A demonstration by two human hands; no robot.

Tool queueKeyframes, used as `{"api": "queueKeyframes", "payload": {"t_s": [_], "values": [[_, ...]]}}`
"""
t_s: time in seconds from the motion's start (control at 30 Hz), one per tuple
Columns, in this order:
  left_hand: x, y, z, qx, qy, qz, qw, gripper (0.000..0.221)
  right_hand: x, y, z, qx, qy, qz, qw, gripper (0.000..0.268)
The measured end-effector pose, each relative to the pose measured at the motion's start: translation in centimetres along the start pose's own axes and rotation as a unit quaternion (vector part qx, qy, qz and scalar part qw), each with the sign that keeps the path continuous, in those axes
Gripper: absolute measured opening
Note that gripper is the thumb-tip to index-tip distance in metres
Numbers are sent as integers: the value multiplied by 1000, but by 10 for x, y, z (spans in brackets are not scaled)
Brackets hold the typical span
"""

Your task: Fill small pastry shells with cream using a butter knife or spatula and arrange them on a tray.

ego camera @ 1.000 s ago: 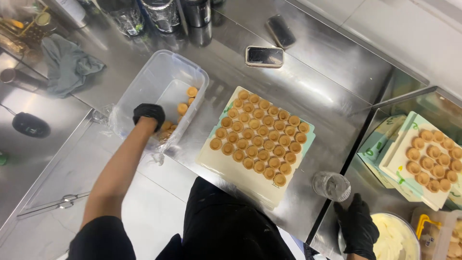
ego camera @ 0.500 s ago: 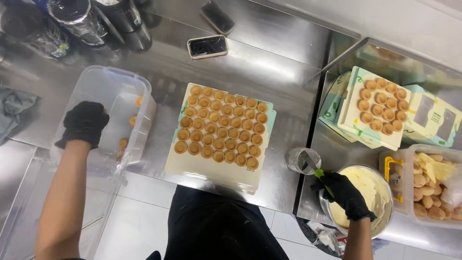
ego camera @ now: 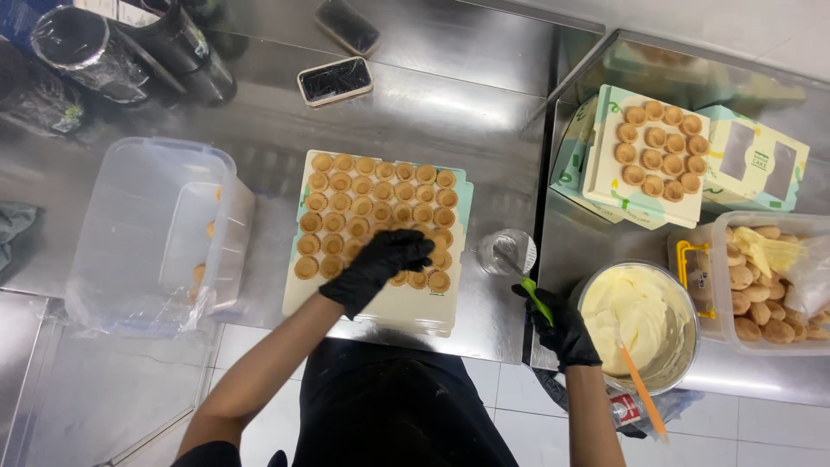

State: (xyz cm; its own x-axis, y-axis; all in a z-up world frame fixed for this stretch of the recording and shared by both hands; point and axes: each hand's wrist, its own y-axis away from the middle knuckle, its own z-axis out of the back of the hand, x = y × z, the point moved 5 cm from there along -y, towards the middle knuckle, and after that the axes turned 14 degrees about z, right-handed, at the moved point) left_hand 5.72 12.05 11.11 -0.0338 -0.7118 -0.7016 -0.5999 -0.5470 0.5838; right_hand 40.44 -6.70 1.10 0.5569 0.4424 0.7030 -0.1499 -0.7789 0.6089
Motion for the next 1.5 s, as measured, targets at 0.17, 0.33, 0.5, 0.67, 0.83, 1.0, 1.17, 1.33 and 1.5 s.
{"api": "queueKeyframes", "payload": {"t_s": [0.17, 0.33, 0.5, 0.67, 0.83, 1.0, 1.17, 1.33, 1.5], "values": [[83, -52, -38, 36, 98, 95, 990, 33, 4, 38, -53, 75, -111, 28, 991, 44], [114, -74, -43, 60, 204, 112, 971, 21, 38, 106, -98, -50, 18, 137, 989, 43], [89, -94, -64, 44, 135, 60, 988, 25, 1, 125, -50, -19, 247, 282, 927, 48], [83, -133, -87, 5, -24, 7, 1000, 25, 0, 148, -80, -75, 326, 291, 896, 53], [80, -139, -103, 41, -12, 7, 999, 16, 12, 155, -98, -145, 593, 214, 763, 30], [91, -155, -100, 62, -28, 16, 998, 13, 3, 134, -72, -157, 618, 220, 738, 29], [98, -152, -99, 84, 79, 65, 991, 17, 15, 110, -80, -138, 621, 304, 709, 48], [54, -91, -107, 50, -4, -17, 999, 25, -21, 64, -41, -91, 272, 239, 928, 45], [31, 18, -91, -115, -348, -337, 868, 35, 10, 77, -86, -94, 154, 180, 967, 40]]}}
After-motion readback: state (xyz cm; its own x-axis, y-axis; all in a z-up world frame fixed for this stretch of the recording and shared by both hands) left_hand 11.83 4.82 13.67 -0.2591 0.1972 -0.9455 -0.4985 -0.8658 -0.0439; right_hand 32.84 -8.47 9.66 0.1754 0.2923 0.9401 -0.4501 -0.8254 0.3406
